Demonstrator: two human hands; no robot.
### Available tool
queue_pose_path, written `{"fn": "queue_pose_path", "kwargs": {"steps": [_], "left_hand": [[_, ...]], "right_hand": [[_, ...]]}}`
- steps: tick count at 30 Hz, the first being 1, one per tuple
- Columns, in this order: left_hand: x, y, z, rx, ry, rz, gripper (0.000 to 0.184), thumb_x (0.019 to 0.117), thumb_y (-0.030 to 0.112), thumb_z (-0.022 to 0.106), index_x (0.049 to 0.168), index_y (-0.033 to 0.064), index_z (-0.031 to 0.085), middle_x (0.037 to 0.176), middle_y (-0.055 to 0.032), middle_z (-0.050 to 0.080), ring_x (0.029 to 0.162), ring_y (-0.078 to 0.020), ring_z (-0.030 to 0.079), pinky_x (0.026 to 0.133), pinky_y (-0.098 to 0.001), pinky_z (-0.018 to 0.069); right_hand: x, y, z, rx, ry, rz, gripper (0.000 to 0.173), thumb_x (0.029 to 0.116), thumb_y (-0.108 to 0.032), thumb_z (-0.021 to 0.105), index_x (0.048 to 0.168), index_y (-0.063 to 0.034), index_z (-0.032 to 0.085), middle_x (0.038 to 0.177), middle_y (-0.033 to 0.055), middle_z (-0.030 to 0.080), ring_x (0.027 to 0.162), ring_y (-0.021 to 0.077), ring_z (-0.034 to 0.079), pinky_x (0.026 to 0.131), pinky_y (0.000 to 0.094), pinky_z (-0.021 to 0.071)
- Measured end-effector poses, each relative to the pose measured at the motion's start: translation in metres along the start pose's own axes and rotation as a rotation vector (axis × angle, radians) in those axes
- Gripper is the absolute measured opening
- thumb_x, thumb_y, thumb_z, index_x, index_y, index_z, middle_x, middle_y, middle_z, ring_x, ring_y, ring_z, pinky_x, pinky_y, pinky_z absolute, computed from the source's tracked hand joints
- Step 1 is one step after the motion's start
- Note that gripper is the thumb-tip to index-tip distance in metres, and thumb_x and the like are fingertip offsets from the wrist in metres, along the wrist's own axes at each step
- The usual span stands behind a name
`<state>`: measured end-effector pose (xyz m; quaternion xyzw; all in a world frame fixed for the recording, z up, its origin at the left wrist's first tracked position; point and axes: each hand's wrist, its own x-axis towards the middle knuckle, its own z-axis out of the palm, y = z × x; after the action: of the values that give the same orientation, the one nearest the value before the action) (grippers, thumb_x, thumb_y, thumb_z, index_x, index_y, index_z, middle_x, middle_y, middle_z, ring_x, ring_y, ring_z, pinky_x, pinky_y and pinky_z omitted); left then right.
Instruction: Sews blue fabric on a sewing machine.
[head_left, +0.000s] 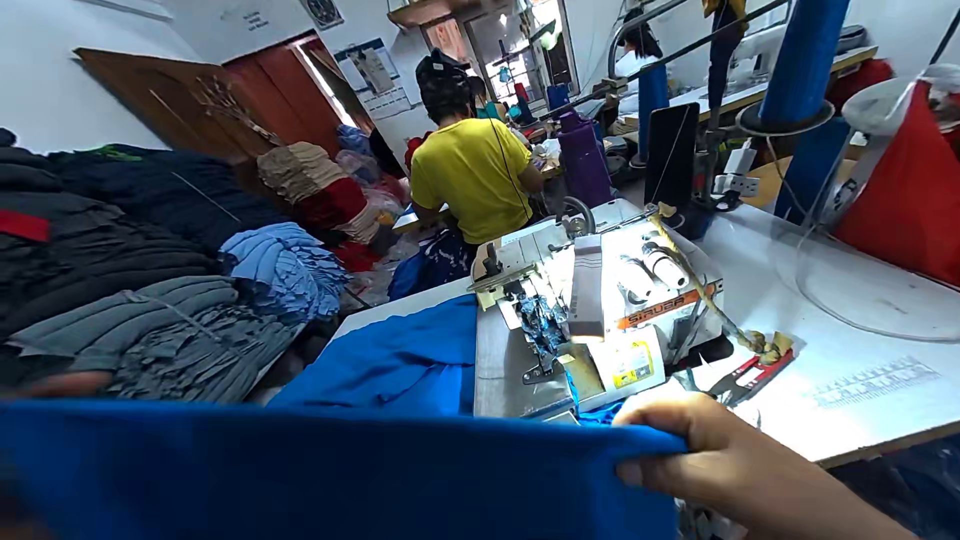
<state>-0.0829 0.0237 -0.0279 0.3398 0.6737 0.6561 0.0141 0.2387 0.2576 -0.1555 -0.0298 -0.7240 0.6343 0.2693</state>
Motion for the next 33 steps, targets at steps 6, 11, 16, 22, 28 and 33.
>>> {"fn": "queue_pose_path", "kwargs": {"steps": [6, 11, 16, 22, 28, 33], "left_hand": [[-0.018, -0.105, 0.056, 0.764, -0.359, 0.398, 0.037, 0.0888, -0.008, 0.051, 0.123, -0.0198, 0.058, 0.141, -0.0479, 0.041, 0.131, -0.0641, 0.043, 0.105, -0.0705, 0.0389], [-0.089, -0.090, 0.126, 0.397, -0.836, 0.527, 0.043, 0.0944, 0.005, 0.061, 0.135, -0.0099, 0.057, 0.136, -0.0272, 0.062, 0.134, -0.0391, 0.055, 0.114, -0.0579, 0.0380], [-0.092, -0.094, 0.140, 0.238, -0.773, 0.532, 0.020, 0.0962, 0.001, 0.059, 0.111, -0.0033, 0.071, 0.099, -0.0147, 0.075, 0.098, -0.0183, 0.071, 0.113, -0.0404, 0.0392], [-0.085, -0.090, 0.138, 0.166, -0.778, 0.437, 0.027, 0.0986, 0.015, 0.060, 0.083, -0.0048, 0.070, 0.082, -0.0120, 0.073, 0.092, -0.0109, 0.070, 0.097, -0.0251, 0.0494], [-0.091, -0.090, 0.148, 0.283, -0.692, 0.536, 0.037, 0.1003, 0.023, 0.061, 0.072, -0.0010, 0.065, 0.068, -0.0111, 0.064, 0.079, -0.0161, 0.067, 0.095, -0.0281, 0.0473], [-0.095, -0.100, 0.143, 0.355, -0.485, 0.679, 0.043, 0.1028, 0.051, 0.052, 0.119, 0.0131, 0.064, 0.125, -0.0084, 0.063, 0.124, -0.0114, 0.056, 0.105, -0.0267, 0.0447]], "right_hand": [[0.021, 0.041, 0.042, -0.151, 0.048, 0.086, 0.018, 0.0937, -0.009, 0.066, 0.101, 0.0062, 0.070, 0.085, 0.0127, 0.069, 0.077, 0.0125, 0.064, 0.072, 0.0311, 0.0502], [0.024, 0.041, 0.047, -0.082, 0.037, 0.134, 0.018, 0.0951, -0.009, 0.064, 0.107, 0.0038, 0.068, 0.093, 0.0077, 0.069, 0.082, 0.0050, 0.064, 0.076, 0.0241, 0.0514], [0.013, 0.034, 0.053, -0.044, 0.033, 0.055, 0.030, 0.0901, 0.005, 0.064, 0.119, 0.0118, 0.059, 0.105, 0.0157, 0.070, 0.095, 0.0101, 0.067, 0.087, 0.0277, 0.0543], [0.005, 0.037, 0.058, -0.062, 0.146, -0.003, 0.038, 0.0887, 0.010, 0.061, 0.126, 0.0133, 0.052, 0.108, 0.0161, 0.071, 0.095, 0.0102, 0.070, 0.086, 0.0272, 0.0560], [0.013, 0.039, 0.064, -0.215, 0.180, -0.060, 0.021, 0.0926, 0.004, 0.060, 0.112, 0.0093, 0.068, 0.095, 0.0169, 0.073, 0.081, 0.0125, 0.068, 0.075, 0.0266, 0.0544], [0.016, 0.039, 0.055, 0.004, 0.240, 0.149, 0.013, 0.0998, -0.007, 0.056, 0.099, -0.0014, 0.068, 0.084, -0.0044, 0.064, 0.074, -0.0063, 0.058, 0.069, 0.0132, 0.0484]]}}
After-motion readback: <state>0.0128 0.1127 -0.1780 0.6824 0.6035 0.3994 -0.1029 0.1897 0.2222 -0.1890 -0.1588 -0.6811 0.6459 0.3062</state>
